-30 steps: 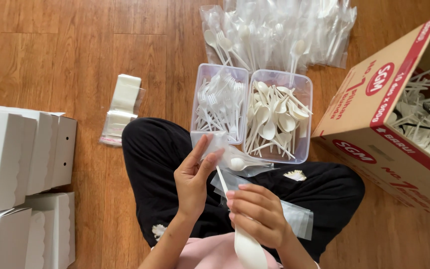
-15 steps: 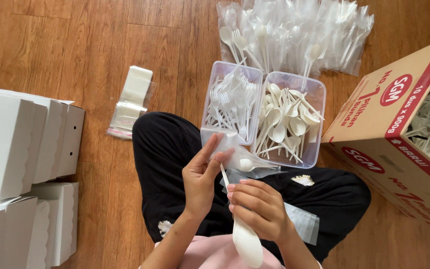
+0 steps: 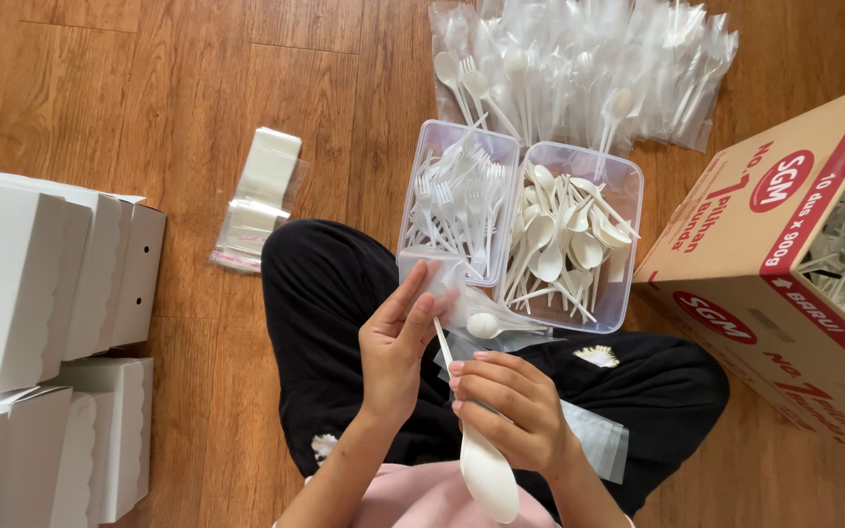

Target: The person places a plastic spoon and a plastic fork into a small clear plastic bag, handling the items one at a time and repeating the process for multiple sets.

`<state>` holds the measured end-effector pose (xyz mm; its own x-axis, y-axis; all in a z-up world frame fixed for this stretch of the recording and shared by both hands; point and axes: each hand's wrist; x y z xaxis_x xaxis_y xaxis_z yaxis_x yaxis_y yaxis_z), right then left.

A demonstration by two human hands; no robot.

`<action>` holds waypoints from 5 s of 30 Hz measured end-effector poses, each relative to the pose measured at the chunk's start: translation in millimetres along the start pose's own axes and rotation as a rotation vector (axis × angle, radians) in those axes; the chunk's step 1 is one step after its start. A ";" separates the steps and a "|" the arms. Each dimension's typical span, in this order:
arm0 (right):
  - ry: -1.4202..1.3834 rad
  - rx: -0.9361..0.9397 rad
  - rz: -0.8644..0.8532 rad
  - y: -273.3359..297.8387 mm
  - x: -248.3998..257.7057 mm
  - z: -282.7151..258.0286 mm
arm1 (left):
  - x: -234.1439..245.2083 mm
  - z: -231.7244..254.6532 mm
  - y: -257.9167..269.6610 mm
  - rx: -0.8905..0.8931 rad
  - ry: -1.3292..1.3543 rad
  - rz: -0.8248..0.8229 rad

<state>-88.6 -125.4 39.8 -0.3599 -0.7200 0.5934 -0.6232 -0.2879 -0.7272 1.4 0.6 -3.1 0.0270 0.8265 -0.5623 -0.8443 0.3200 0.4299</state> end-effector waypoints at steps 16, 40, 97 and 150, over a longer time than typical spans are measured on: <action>-0.014 0.004 -0.002 -2.4 1.0 -2.3 | -3.2 8.5 -0.1 0.037 0.085 0.030; -0.187 -0.404 0.023 -21.9 37.5 24.1 | 2.7 -2.1 12.2 -0.755 -0.920 -0.294; -0.084 -1.370 0.348 64.6 -47.4 198.0 | 16.2 4.8 12.6 -0.632 -0.233 -0.245; -0.402 -0.892 0.955 91.0 124.1 50.2 | -56.5 34.5 36.2 -0.508 -0.252 -0.420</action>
<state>-155.1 -272.6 30.0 -0.7694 -0.5831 -0.2609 -0.5352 0.8114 -0.2350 -12.2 -18.6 68.6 0.4767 0.7823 -0.4010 -0.8790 0.4303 -0.2056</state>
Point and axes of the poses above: each hand's wrist, its own y-axis away from the middle knuckle, its own x-axis out of the back of the hand, z = x × y, and after that the axes turned 4 degrees about x, right-handed
